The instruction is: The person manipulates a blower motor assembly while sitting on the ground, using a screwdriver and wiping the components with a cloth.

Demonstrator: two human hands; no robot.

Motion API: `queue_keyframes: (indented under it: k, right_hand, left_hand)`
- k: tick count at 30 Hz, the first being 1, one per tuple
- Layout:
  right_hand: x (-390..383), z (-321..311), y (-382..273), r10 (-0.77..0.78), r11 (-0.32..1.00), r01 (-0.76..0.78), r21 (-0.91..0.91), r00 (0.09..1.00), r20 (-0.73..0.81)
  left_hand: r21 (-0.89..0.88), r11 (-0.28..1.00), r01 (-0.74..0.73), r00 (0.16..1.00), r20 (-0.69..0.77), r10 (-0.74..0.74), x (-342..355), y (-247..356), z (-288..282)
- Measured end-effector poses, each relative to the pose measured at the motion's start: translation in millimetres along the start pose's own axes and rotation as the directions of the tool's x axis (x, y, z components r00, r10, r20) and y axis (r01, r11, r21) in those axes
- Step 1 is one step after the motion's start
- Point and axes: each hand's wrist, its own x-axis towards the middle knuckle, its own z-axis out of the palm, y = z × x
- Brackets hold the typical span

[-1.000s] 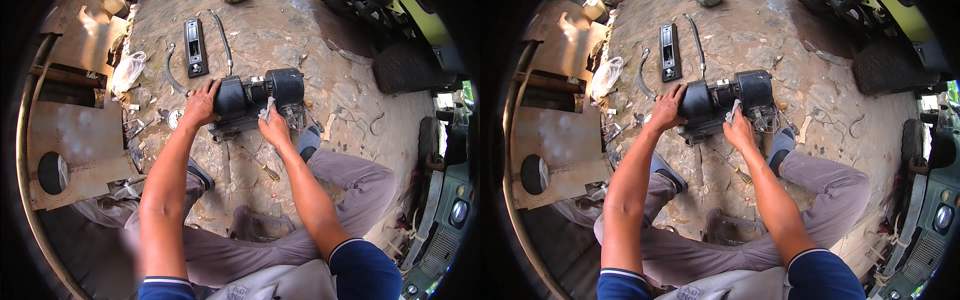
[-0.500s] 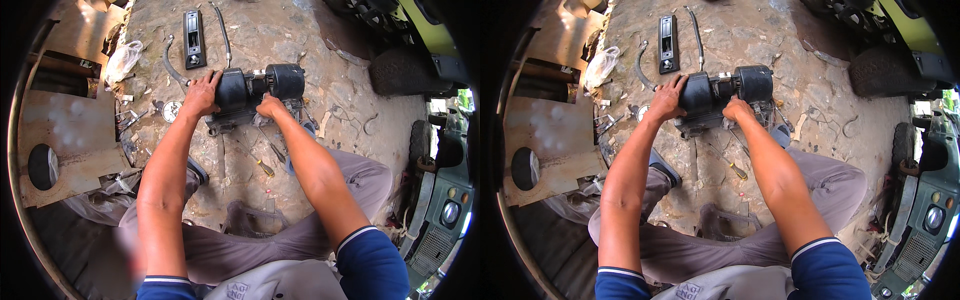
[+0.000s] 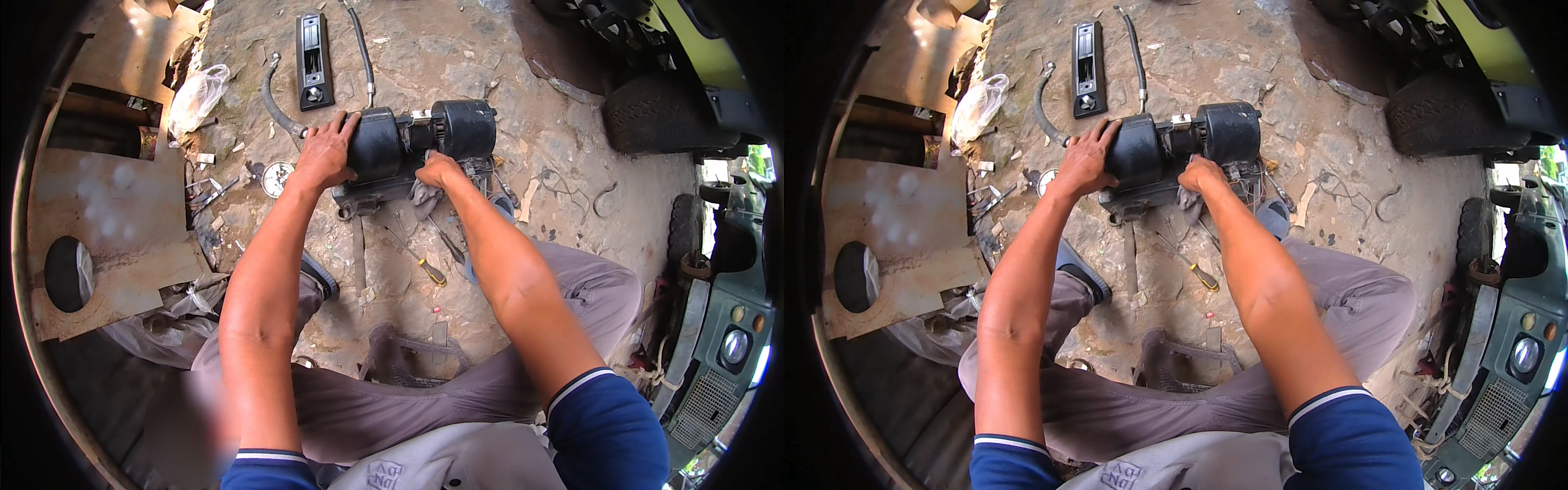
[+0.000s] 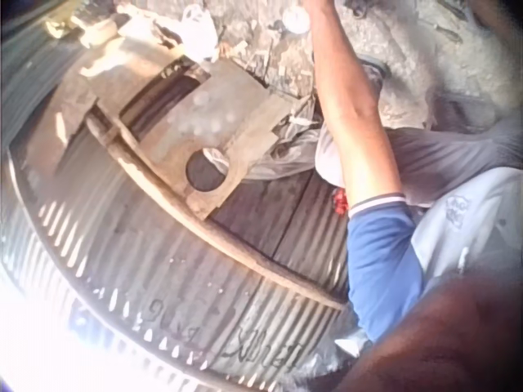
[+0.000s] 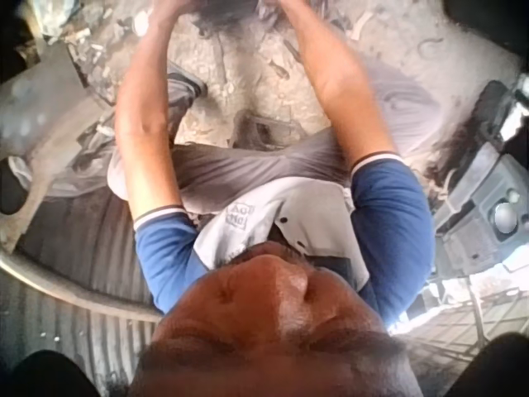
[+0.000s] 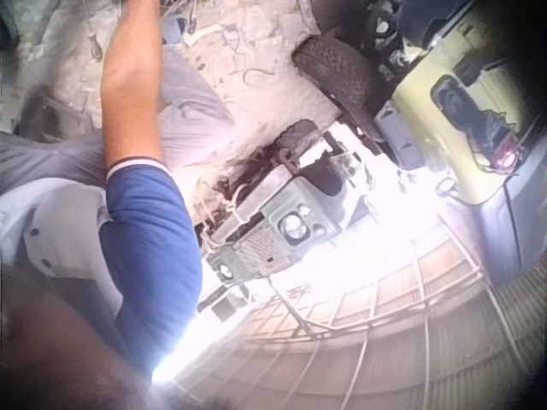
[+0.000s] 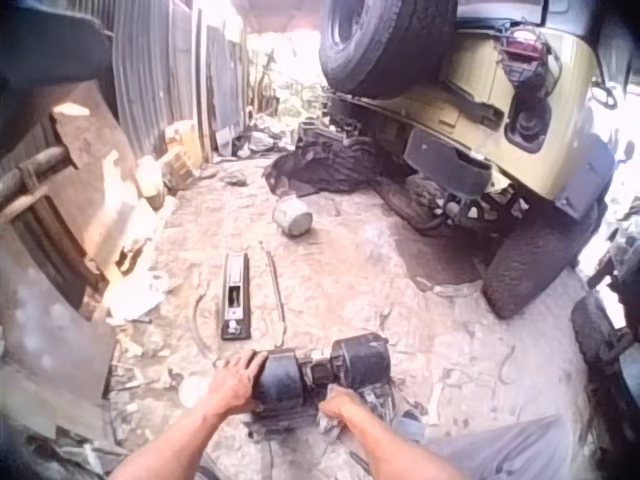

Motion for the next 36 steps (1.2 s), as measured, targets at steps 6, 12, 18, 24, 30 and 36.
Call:
queue_keyframes:
  k: [6,12,18,24,30,36]
  right_hand:
    - [-43.7,-5.1,5.2,-0.065,0.991,0.065,-0.115,0.998,0.005]
    - [-36.1,-12.0,-15.2,0.006,0.991,-0.008,-0.134,1.000,-0.011]
    - [-44.8,-5.7,-15.8,-0.020,0.987,0.016,-0.162,0.999,-0.027]
    - [-81.9,27.7,19.5,-0.001,0.988,0.019,-0.154,0.993,0.116]
    - [-101.0,3.3,9.5,-0.122,0.990,0.119,-0.075,0.992,-0.035]
    - [-33.4,-2.2,0.3,-0.052,0.999,0.052,-0.017,0.999,-0.003]
  left_hand:
    - [-0.008,1.000,0.001,1.000,0.014,-0.001,-3.4,-4.0,-3.5]
    - [0.026,1.000,0.005,1.000,0.002,-0.005,-2.6,4.2,-1.6]
    - [-0.002,1.000,0.001,1.000,0.007,-0.001,-5.5,6.3,-5.4]
    - [-0.009,1.000,0.026,1.000,0.004,-0.026,-8.2,4.7,-3.9]
    - [0.012,1.000,0.010,0.999,-0.034,-0.010,-10.0,0.7,1.6]
    - [0.012,1.000,-0.003,0.999,-0.034,0.004,-10.5,5.7,3.5]
